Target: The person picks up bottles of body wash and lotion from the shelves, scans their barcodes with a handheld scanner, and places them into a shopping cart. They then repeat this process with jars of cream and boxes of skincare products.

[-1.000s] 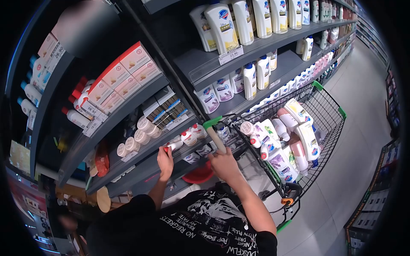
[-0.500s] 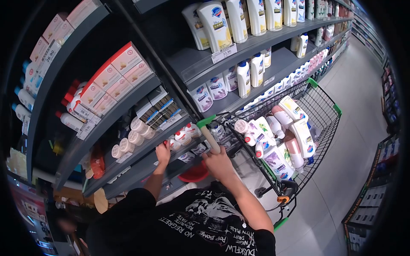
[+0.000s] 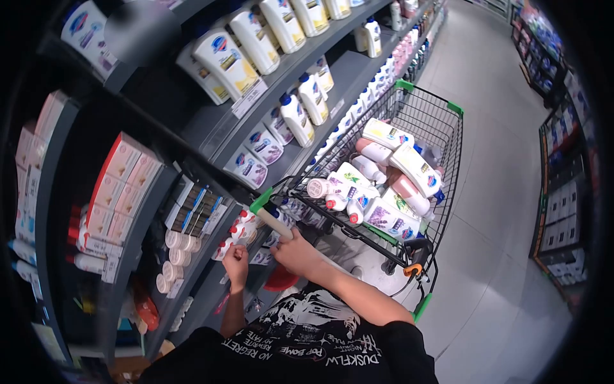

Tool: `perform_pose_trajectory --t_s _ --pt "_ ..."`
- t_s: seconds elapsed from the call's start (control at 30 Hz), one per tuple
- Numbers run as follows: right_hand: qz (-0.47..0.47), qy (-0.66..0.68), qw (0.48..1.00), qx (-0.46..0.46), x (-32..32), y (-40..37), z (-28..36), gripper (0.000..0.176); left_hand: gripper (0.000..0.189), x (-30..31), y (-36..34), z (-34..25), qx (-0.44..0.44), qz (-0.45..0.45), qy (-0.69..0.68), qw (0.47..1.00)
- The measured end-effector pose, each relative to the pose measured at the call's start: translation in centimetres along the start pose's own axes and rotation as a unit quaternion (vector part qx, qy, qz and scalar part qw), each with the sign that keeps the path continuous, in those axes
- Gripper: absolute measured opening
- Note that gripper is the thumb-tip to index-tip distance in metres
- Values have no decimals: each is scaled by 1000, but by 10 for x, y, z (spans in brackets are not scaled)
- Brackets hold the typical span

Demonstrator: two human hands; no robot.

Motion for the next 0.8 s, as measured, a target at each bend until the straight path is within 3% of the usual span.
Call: perform_pose_trajectory --t_s 0.17,0.23,0.37,0.5,0.57,0.6,0.63,0.67,0.7,0.73,0.8 --pt "29 16 999 13 6 -2 1 28 4 9 39 -104 -124 -20 -21 992" --pt "30 -4 1000 5 -1 0 1 23 7 -4 60 -141 -124 -7 -41 991" --pt "27 -6 1000 -3 -5 2 0 24 16 -70 96 -211 -215 203 -44 954" --pt "-54 -18 998 19 1 -4 -1 26 38 -168 83 -256 -331 415 118 839" --pt "-84 200 976 25 -6 3 -8 27 45 -218 71 -252 -357 479 187 780" --pt "-83 194 977 28 3 11 -5 27 49 -247 69 -241 -343 510 228 755" --pt "146 -160 939 267 -4 21 31 31 53 -269 66 -234 -325 535 268 733" --pt "338 -482 675 443 -17 14 36 36 56 -280 62 -235 -310 549 310 711" --pt "446 -696 247 506 -16 5 9 42 60 -287 59 -235 -290 561 350 692" --pt "437 -709 226 505 -14 15 9 42 63 -289 57 -235 -278 560 368 688" --pt "419 -753 -44 506 -21 23 12 42 67 -293 56 -233 -240 558 388 693"
Point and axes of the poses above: each hand's wrist, its own y-axis towards the middle knuckle, its own x-axis out of the back of the hand, z = x × y, the point moved 5 cm from there along y, towards the middle knuckle, and after that the axes turned 14 degrees about z, right-handed, at the moved point
